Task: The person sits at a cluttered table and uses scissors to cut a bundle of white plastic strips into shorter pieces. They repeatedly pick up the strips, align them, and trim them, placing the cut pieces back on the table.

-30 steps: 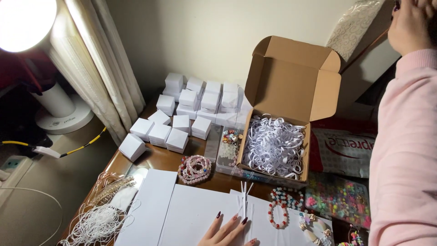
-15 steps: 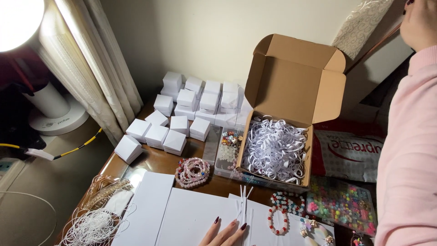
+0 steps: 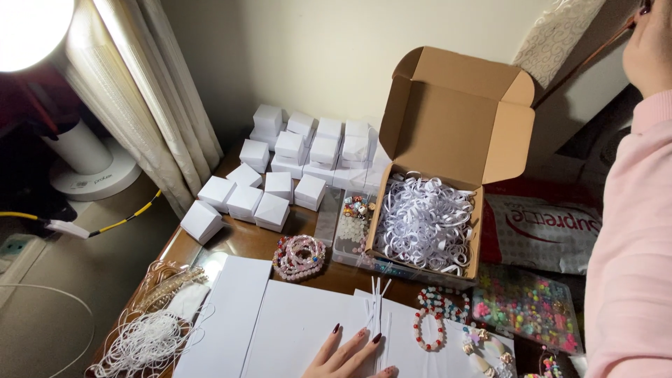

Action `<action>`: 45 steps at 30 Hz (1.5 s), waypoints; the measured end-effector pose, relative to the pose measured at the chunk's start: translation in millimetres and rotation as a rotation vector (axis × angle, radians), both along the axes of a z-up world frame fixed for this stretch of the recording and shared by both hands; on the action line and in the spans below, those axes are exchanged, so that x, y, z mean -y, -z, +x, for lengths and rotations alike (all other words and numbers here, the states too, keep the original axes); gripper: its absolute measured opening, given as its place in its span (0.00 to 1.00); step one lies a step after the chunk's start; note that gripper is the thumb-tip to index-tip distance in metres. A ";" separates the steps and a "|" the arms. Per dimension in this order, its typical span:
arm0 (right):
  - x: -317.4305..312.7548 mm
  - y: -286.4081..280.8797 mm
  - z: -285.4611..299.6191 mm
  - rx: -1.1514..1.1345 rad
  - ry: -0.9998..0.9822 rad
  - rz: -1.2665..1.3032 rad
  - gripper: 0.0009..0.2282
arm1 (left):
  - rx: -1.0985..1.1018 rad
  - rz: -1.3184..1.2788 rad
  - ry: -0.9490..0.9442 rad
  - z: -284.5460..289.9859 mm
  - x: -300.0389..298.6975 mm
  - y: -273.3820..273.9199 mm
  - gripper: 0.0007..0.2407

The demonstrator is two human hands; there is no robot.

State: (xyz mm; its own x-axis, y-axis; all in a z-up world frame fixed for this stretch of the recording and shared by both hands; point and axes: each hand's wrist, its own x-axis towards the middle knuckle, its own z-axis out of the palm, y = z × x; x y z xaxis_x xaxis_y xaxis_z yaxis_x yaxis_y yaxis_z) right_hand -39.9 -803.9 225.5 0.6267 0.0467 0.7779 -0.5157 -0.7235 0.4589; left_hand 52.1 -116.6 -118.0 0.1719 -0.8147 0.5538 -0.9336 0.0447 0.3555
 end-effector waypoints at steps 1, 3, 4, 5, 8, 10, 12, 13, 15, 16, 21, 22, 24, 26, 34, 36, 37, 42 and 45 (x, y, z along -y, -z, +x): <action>-19.9 5.8 4.1 0.019 -0.150 0.109 0.10 | 0.135 -0.017 0.050 3.1 -5.9 -4.3 0.22; -69.4 24.7 12.7 0.038 -0.296 0.221 0.12 | 0.267 -0.032 0.108 8.0 -13.4 -10.2 0.21; -98.1 39.3 17.3 0.039 -0.341 0.333 0.09 | 0.249 -0.018 0.148 9.5 -14.0 -10.2 0.20; -126.4 54.1 21.7 0.039 -0.391 0.449 0.08 | 0.232 -0.003 0.188 10.6 -14.3 -10.0 0.19; -220.8 129.5 35.9 -0.333 -0.312 0.521 0.07 | 0.208 0.038 0.224 13.4 -16.6 -8.5 0.21; -292.1 139.9 33.5 -0.475 -0.210 0.683 0.10 | 0.167 0.073 0.247 12.5 -19.3 -20.7 0.24; -340.5 139.9 32.6 -0.612 -0.111 0.836 0.14 | 0.133 0.103 0.262 12.5 -20.2 -30.9 0.27; -354.4 135.6 31.7 -0.636 -0.038 0.865 0.26 | 0.111 0.117 0.275 12.6 -21.1 -34.7 0.27; -368.8 130.2 35.6 -0.656 0.039 0.891 0.39 | 0.091 0.127 0.291 12.3 -21.7 -42.7 0.26; -370.1 128.2 39.3 -0.689 0.127 0.888 0.41 | 0.061 0.108 0.288 11.6 -22.1 -48.0 0.25; -327.5 154.0 57.5 -0.634 0.089 0.821 0.23 | 0.103 0.100 0.279 11.9 -22.0 -55.6 0.26; -321.2 151.6 61.2 -0.634 0.177 0.836 0.17 | 0.097 0.103 0.279 11.5 -22.4 -56.8 0.26; -304.6 148.5 63.5 -0.631 0.267 0.850 0.12 | 0.092 0.105 0.281 11.1 -23.0 -54.9 0.27; -283.8 146.1 60.3 -0.462 0.263 0.851 0.14 | 0.097 0.096 0.264 10.6 -23.3 -49.8 0.27; -298.6 126.8 38.6 -0.583 0.279 0.928 0.17 | 0.095 0.085 0.262 10.7 -25.1 -56.0 0.26; -308.2 120.5 35.8 -0.696 0.329 0.929 0.21 | 0.086 0.097 0.252 10.1 -25.7 -55.7 0.26; -309.6 116.7 33.5 -0.695 0.334 0.996 0.22 | 0.091 0.087 0.250 10.1 -25.9 -54.7 0.26; -272.7 123.8 13.5 -0.629 0.216 1.070 0.10 | 0.110 0.071 0.250 9.6 -26.7 -53.8 0.27; -293.0 117.2 6.4 -0.515 0.169 1.011 0.16 | 0.111 0.045 0.249 8.5 -27.4 -53.6 0.27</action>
State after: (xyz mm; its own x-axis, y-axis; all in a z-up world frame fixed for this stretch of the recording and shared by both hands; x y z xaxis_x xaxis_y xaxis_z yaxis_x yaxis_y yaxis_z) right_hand -33.5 -510.9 108.2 0.8205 -0.5684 0.0612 -0.5607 -0.8210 -0.1081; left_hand 60.6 -89.2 -64.4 -0.0967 -0.8483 0.5207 -0.9291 0.2645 0.2584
